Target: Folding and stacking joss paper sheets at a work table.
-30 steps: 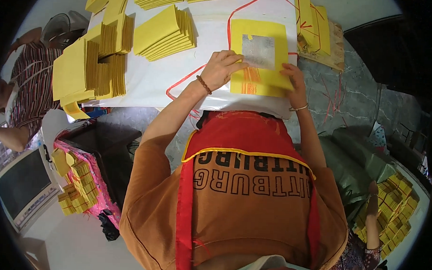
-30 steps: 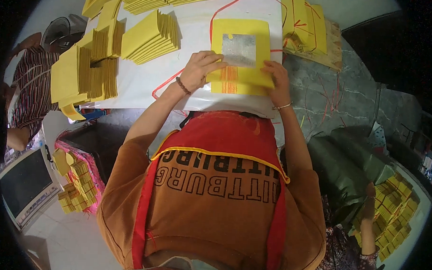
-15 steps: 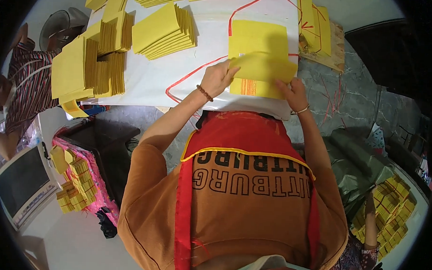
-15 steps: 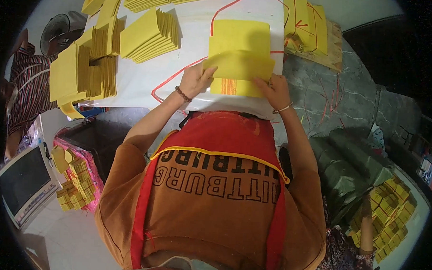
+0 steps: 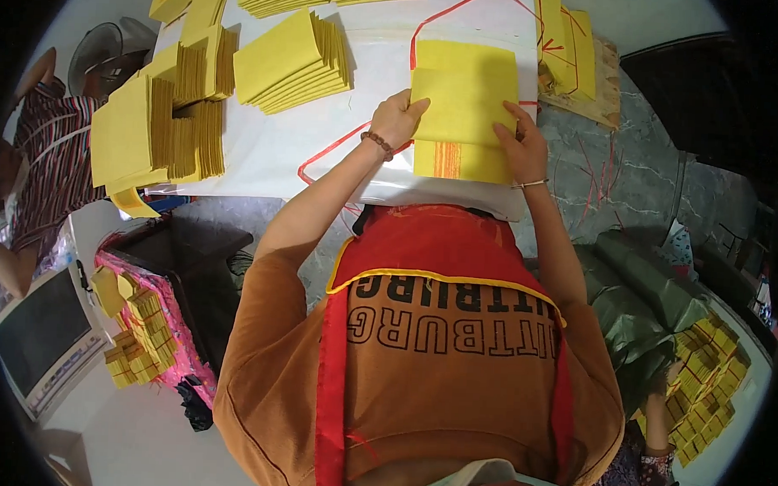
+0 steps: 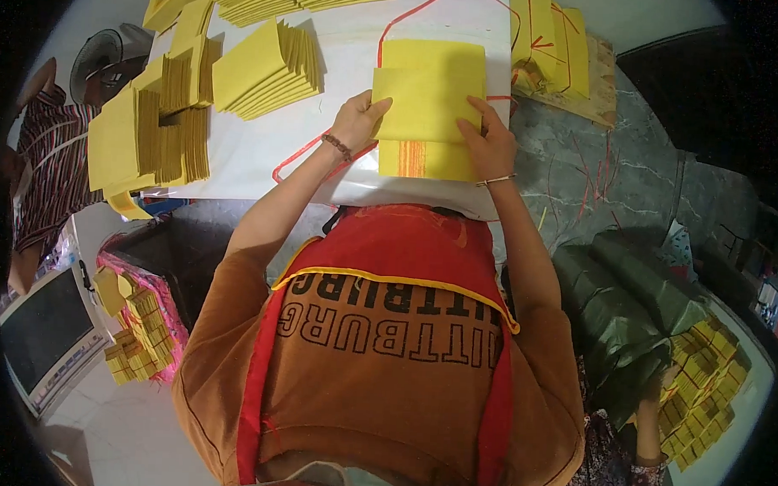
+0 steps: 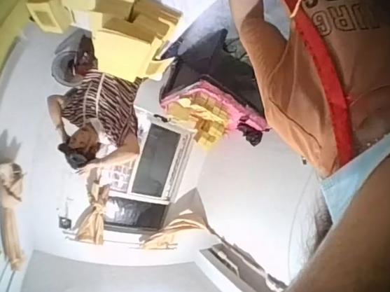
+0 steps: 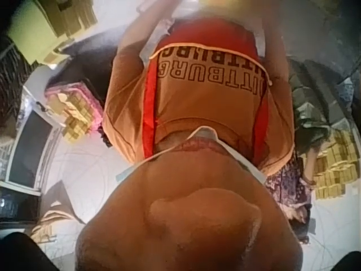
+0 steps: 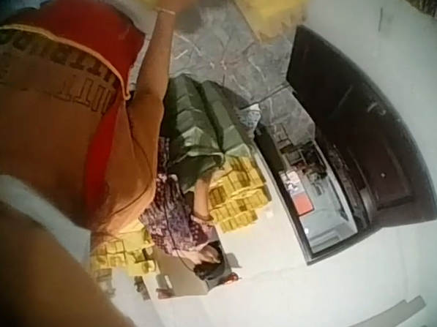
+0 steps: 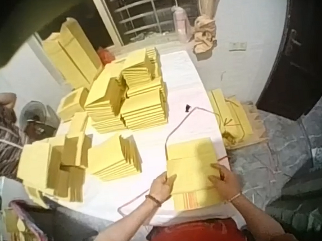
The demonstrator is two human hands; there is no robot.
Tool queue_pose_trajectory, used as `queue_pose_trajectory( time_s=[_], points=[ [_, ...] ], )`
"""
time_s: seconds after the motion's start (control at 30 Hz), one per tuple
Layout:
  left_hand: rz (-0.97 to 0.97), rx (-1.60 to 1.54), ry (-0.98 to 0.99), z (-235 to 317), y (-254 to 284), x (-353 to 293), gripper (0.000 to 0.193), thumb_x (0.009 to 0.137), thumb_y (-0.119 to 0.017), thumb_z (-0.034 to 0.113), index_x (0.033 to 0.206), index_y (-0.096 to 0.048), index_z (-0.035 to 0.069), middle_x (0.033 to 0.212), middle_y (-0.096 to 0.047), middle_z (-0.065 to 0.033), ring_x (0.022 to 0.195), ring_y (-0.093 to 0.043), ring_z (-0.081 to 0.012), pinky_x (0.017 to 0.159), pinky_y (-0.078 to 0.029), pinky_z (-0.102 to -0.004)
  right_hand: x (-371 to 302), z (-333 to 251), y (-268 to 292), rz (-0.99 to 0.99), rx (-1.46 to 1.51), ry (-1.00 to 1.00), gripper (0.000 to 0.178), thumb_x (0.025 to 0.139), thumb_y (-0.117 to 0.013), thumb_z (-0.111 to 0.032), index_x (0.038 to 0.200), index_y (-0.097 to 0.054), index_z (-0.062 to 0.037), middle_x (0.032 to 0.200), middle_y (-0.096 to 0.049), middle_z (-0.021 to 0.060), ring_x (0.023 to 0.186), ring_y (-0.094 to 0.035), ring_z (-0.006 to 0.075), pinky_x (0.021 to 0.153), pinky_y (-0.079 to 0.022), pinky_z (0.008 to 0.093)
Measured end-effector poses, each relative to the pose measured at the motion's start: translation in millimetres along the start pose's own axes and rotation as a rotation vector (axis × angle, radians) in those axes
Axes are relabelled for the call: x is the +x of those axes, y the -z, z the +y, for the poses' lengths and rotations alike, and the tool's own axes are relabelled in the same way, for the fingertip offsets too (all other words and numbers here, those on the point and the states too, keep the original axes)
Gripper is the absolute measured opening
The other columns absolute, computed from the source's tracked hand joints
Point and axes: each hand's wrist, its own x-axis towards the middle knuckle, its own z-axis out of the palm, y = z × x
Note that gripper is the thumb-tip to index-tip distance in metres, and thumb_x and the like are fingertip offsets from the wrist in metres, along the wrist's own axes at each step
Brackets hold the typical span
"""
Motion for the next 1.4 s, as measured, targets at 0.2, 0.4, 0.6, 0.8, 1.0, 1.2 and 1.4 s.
queue_pose_trajectory(
  time_s=[0.2, 0.4, 0.6, 0.8, 1.0, 1.2, 1.4],
  points=[
    [-0.012, -0.146, 0.074, -10, -2, 6, 0.030, 0.083, -0.057, 0.029, 0.089, -0.060, 0.000, 0.072, -0.063, -0.0123, 0.063, -0.059, -0.0208, 0.059, -0.045, -0.0329, 4, 4, -6, 0.038, 0.063, -0.070, 0.039, 0.077, -0.064, -0.011, 0.115, -0.056, -0.0082, 0.082, -0.064, 0.0019, 0.070, -0.055, 0.0064, 0.066, -0.044, 0.0207],
    [0.133, -0.260, 0.089, -13, 2, 1, 0.031, 0.079, -0.061, 0.024, 0.101, -0.055, 0.002, 0.080, -0.062, -0.0105, 0.070, -0.059, -0.0213, 0.065, -0.045, -0.0342, 3, -4, -6, -0.041, 0.024, -0.178, 0.041, 0.080, -0.061, -0.007, 0.120, -0.049, 0.0001, 0.104, -0.059, 0.0062, 0.088, -0.054, 0.0087, 0.074, -0.042, 0.0204],
    [0.206, 0.504, -0.653, 51, -5, -25, 0.034, 0.080, -0.057, 0.020, 0.111, -0.052, 0.007, 0.119, -0.049, -0.0142, 0.110, -0.043, -0.0307, 0.088, -0.034, -0.0439, 2, 10, -7, -0.014, 0.036, -0.143, 0.040, 0.081, -0.060, -0.006, 0.119, -0.049, 0.0011, 0.105, -0.059, 0.0076, 0.090, -0.054, 0.0091, 0.075, -0.042, 0.0203],
    [-0.006, 0.883, -0.796, 32, -31, -28, 0.049, 0.087, -0.047, 0.038, 0.128, -0.042, 0.013, 0.134, -0.037, -0.0122, 0.124, -0.032, -0.0306, 0.100, -0.025, -0.0452, 0, -11, -6, 0.021, -0.099, -0.064, 0.040, 0.080, -0.062, -0.011, 0.118, -0.052, -0.0036, 0.100, -0.060, 0.0056, 0.087, -0.055, 0.0078, 0.069, -0.042, 0.0177],
    [-0.076, 0.962, -0.754, 28, -31, -27, 0.058, 0.087, -0.040, 0.048, 0.135, -0.034, 0.016, 0.140, -0.029, -0.0115, 0.129, -0.023, -0.0313, 0.105, -0.017, -0.0476, -29, -30, -15, 0.206, -0.813, 0.375, 0.047, 0.081, -0.059, -0.029, 0.124, -0.049, -0.0104, 0.127, -0.047, 0.0080, 0.112, -0.048, 0.0190, 0.094, -0.031, 0.0411],
    [-0.064, 0.909, -0.826, 22, -32, -21, 0.055, 0.084, -0.050, 0.042, 0.130, -0.040, 0.014, 0.138, -0.031, -0.0114, 0.128, -0.026, -0.0323, 0.102, -0.021, -0.0492, -38, -10, -24, -0.158, -0.933, 0.330, 0.066, 0.087, -0.037, -0.049, 0.138, -0.024, -0.0094, 0.144, -0.022, 0.0068, 0.134, -0.016, 0.0270, 0.099, -0.006, 0.0639],
    [-0.019, 0.756, -0.878, 25, -29, -25, 0.051, 0.076, -0.060, 0.031, 0.119, -0.050, 0.005, 0.123, -0.046, -0.0148, 0.109, -0.044, -0.0291, 0.088, -0.036, -0.0406, -38, -11, -24, -0.188, -0.967, 0.333, 0.065, 0.088, -0.037, -0.046, 0.138, -0.024, -0.0072, 0.145, -0.019, 0.0094, 0.135, -0.011, 0.0259, 0.099, -0.002, 0.0642]
  ],
)
